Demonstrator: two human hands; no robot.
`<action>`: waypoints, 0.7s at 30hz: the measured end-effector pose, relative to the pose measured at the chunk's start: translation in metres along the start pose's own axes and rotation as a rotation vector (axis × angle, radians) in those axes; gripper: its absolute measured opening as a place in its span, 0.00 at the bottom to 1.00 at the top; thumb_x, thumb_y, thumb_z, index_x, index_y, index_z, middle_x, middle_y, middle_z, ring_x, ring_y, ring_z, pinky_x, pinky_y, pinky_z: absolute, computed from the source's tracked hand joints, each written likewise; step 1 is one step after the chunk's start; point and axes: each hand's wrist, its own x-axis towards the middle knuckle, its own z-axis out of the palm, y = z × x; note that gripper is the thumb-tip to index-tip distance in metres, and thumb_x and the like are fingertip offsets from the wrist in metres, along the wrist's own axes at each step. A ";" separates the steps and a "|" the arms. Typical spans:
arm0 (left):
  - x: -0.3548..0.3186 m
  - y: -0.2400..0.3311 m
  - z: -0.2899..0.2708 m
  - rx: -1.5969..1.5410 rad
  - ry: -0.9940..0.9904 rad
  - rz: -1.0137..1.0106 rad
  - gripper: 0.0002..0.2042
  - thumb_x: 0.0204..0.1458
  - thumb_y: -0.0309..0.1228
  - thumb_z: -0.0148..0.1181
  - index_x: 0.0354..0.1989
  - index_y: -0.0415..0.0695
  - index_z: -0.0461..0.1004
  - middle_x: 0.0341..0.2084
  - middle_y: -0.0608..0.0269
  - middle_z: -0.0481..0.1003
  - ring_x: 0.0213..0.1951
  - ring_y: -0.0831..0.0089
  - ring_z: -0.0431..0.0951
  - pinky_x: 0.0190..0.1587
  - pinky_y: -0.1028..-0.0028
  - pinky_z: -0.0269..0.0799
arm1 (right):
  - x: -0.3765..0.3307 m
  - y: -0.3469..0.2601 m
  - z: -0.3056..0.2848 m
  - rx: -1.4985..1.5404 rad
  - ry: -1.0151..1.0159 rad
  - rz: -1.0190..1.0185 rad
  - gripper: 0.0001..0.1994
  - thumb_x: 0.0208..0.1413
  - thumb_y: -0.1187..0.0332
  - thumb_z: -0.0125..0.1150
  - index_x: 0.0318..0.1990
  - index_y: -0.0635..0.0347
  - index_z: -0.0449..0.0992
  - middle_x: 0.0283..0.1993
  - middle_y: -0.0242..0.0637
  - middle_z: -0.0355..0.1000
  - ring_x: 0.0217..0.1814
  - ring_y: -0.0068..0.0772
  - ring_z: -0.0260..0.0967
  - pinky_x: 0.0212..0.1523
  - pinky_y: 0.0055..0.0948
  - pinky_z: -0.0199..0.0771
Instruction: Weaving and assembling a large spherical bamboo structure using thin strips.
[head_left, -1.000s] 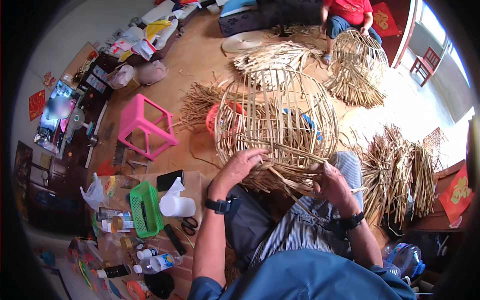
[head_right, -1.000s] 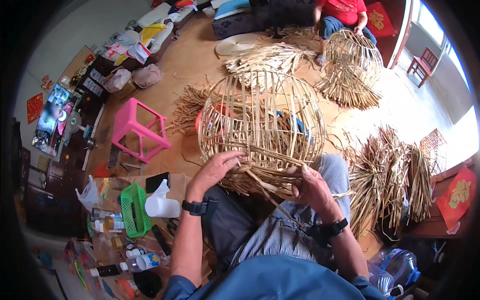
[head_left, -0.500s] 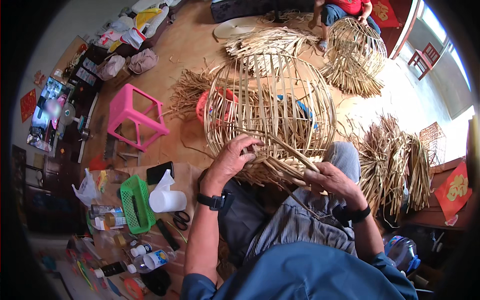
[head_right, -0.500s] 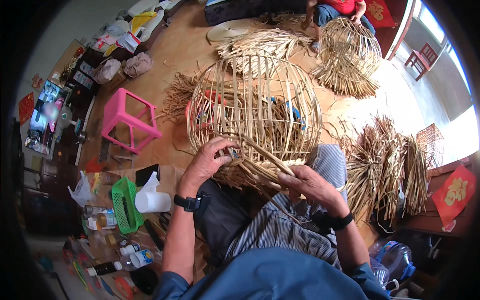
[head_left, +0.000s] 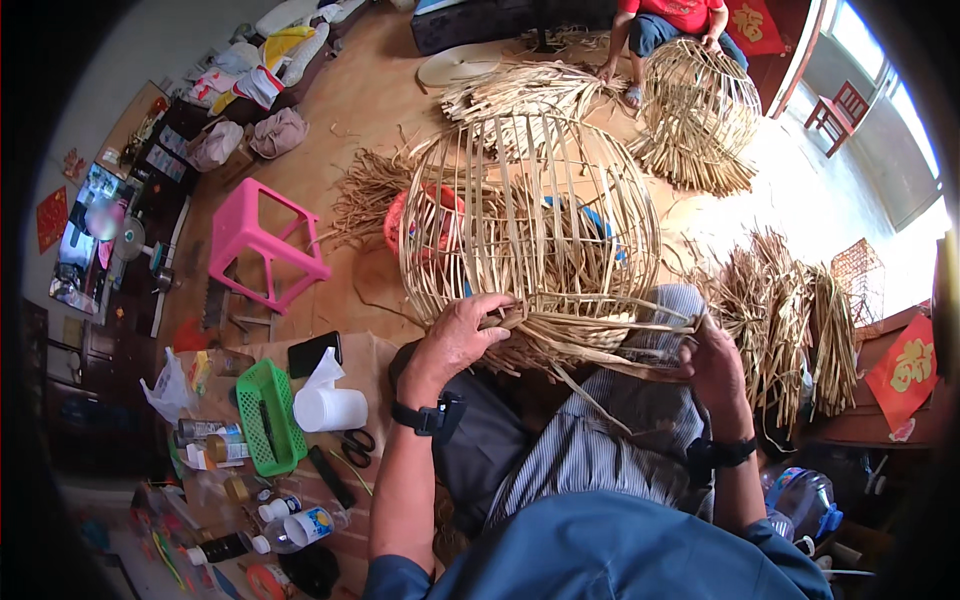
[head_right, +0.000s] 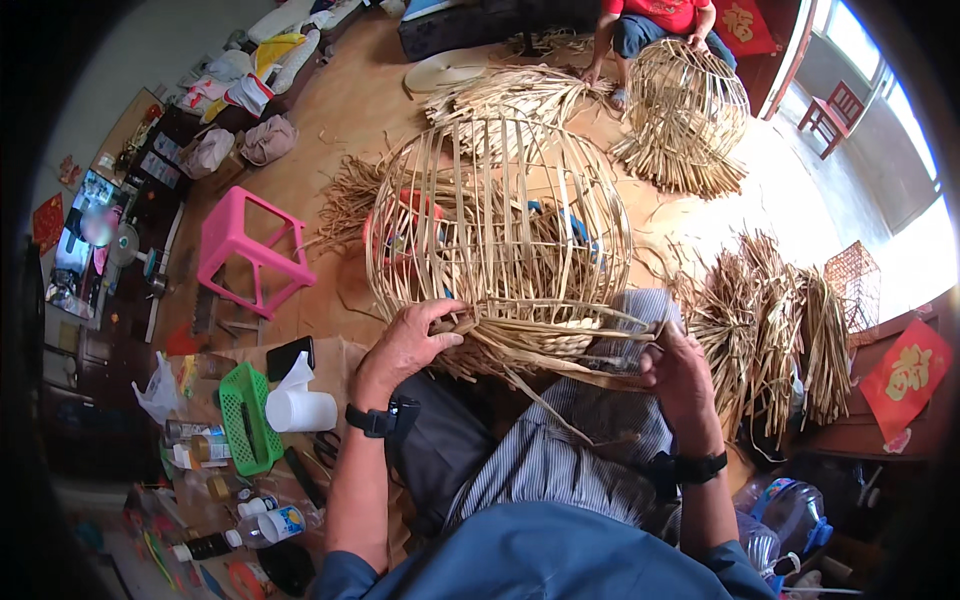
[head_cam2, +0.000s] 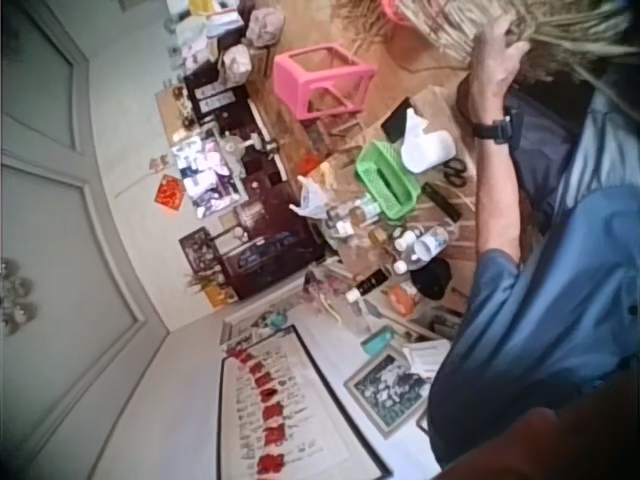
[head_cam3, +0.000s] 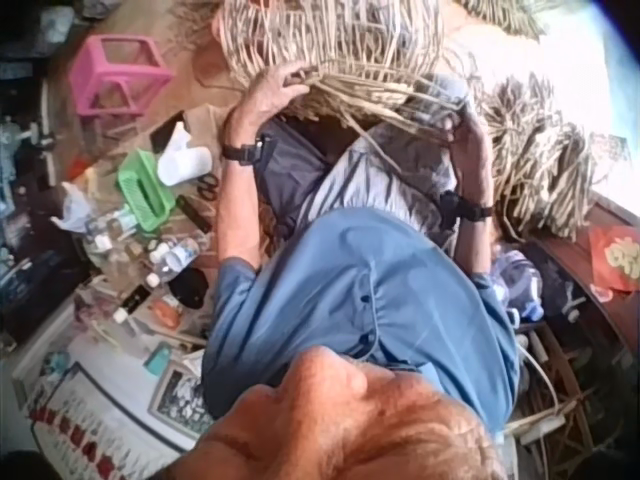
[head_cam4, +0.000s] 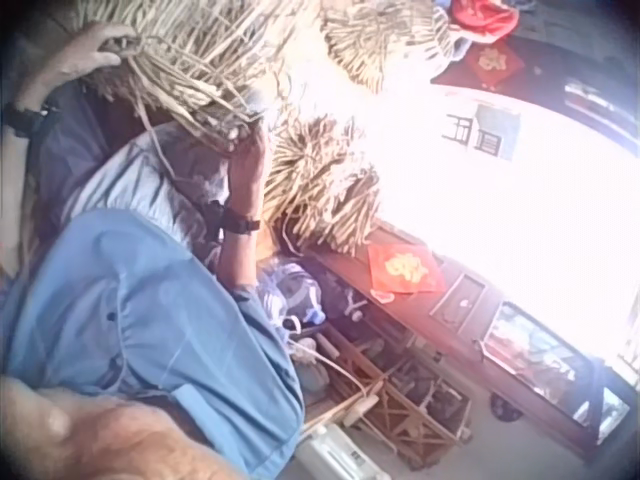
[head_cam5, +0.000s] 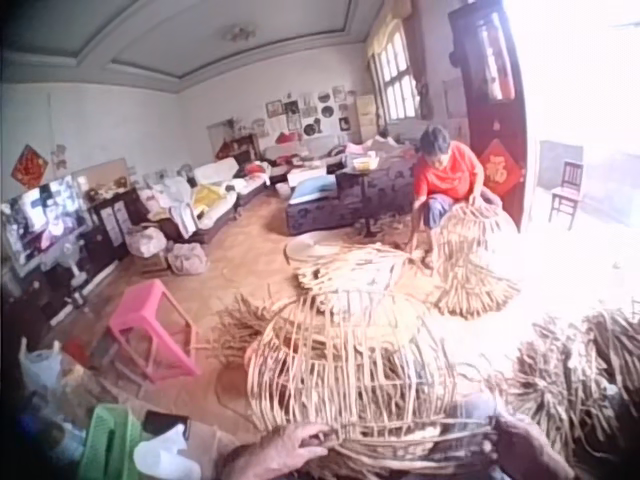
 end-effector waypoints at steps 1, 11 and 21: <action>-0.001 -0.003 0.001 -0.009 0.012 0.019 0.22 0.56 0.25 0.70 0.61 0.39 0.80 0.53 0.45 0.84 0.55 0.52 0.85 0.59 0.62 0.79 | -0.001 -0.007 -0.003 -0.032 0.074 0.022 0.14 0.78 0.57 0.58 0.52 0.60 0.77 0.39 0.33 0.79 0.31 0.26 0.78 0.23 0.23 0.73; 0.013 -0.027 0.018 -0.127 -0.014 0.035 0.22 0.55 0.25 0.70 0.59 0.35 0.81 0.50 0.51 0.86 0.49 0.66 0.85 0.57 0.66 0.79 | -0.016 -0.033 0.096 -1.077 -0.266 -0.287 0.07 0.68 0.71 0.65 0.36 0.64 0.80 0.34 0.39 0.79 0.38 0.34 0.78 0.39 0.31 0.76; 0.009 -0.017 0.022 0.011 0.094 0.016 0.19 0.60 0.37 0.69 0.56 0.39 0.81 0.44 0.39 0.84 0.48 0.45 0.85 0.52 0.56 0.79 | 0.044 0.071 0.154 -1.750 -0.329 -0.727 0.14 0.54 0.70 0.71 0.45 0.61 0.75 0.42 0.46 0.70 0.50 0.54 0.72 0.50 0.50 0.75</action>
